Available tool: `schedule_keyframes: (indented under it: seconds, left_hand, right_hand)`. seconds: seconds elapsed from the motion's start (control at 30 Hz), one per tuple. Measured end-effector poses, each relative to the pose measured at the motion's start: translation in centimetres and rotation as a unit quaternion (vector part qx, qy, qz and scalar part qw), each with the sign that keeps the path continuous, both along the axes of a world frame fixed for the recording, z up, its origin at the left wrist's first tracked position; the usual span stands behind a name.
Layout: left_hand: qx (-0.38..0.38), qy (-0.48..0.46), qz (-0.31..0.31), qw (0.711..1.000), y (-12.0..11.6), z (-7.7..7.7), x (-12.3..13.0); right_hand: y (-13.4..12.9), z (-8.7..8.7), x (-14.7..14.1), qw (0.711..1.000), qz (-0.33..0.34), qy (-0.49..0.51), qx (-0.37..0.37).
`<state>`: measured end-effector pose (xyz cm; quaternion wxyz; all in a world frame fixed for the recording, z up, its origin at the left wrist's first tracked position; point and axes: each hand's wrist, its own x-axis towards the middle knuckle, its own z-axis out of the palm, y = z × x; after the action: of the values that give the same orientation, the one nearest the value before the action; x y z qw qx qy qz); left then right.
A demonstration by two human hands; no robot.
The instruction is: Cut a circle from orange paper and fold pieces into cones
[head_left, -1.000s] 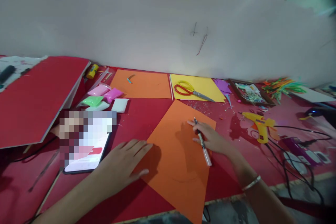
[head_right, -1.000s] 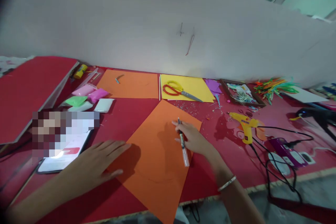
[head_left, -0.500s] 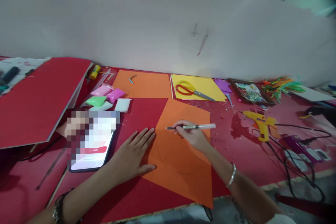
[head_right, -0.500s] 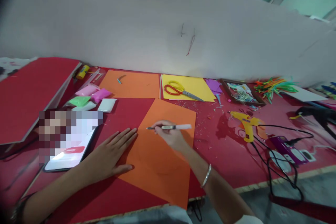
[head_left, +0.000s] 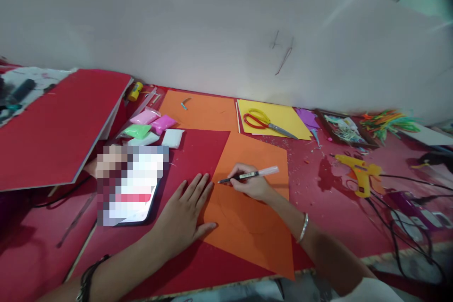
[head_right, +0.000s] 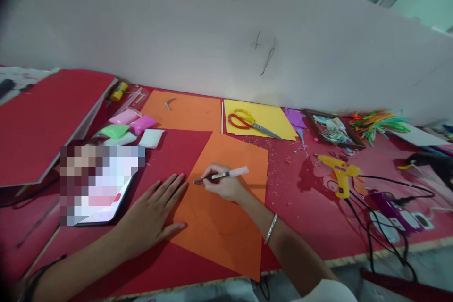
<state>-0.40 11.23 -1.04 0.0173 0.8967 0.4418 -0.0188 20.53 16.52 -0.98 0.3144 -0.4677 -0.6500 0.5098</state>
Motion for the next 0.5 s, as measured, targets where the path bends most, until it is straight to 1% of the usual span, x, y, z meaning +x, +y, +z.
schedule_keyframes:
  seconds: [0.1,0.17,0.23,0.37,0.43,0.5]
  left_hand:
    - [0.002,0.002,-0.004,1.0,0.1,-0.1,0.0]
    - [0.003,0.003,-0.005,1.0,0.1,-0.1,0.0]
    - [0.006,0.004,-0.004,1.0,0.1,-0.1,0.0]
    - [0.011,0.003,-0.004,1.0,0.0,-0.3,-0.1]
    - [0.012,0.001,-0.003,1.0,-0.1,-0.5,-0.2]
    - [0.014,-0.001,-0.005,1.0,-0.1,-0.5,-0.2]
  right_hand:
    - [0.7,-0.4,-0.1,1.0,-0.005,0.004,-0.001]
    - [1.5,-0.6,0.0,1.0,-0.021,0.001,0.006]
    - [2.7,-0.9,0.5,0.998,-0.052,-0.005,0.019]
    - [4.8,-1.3,2.1,0.989,-0.135,0.0,0.058]
    - [5.1,-1.3,2.6,0.984,-0.163,0.004,0.068]
    - [4.7,-1.2,2.7,0.982,-0.173,0.011,0.069]
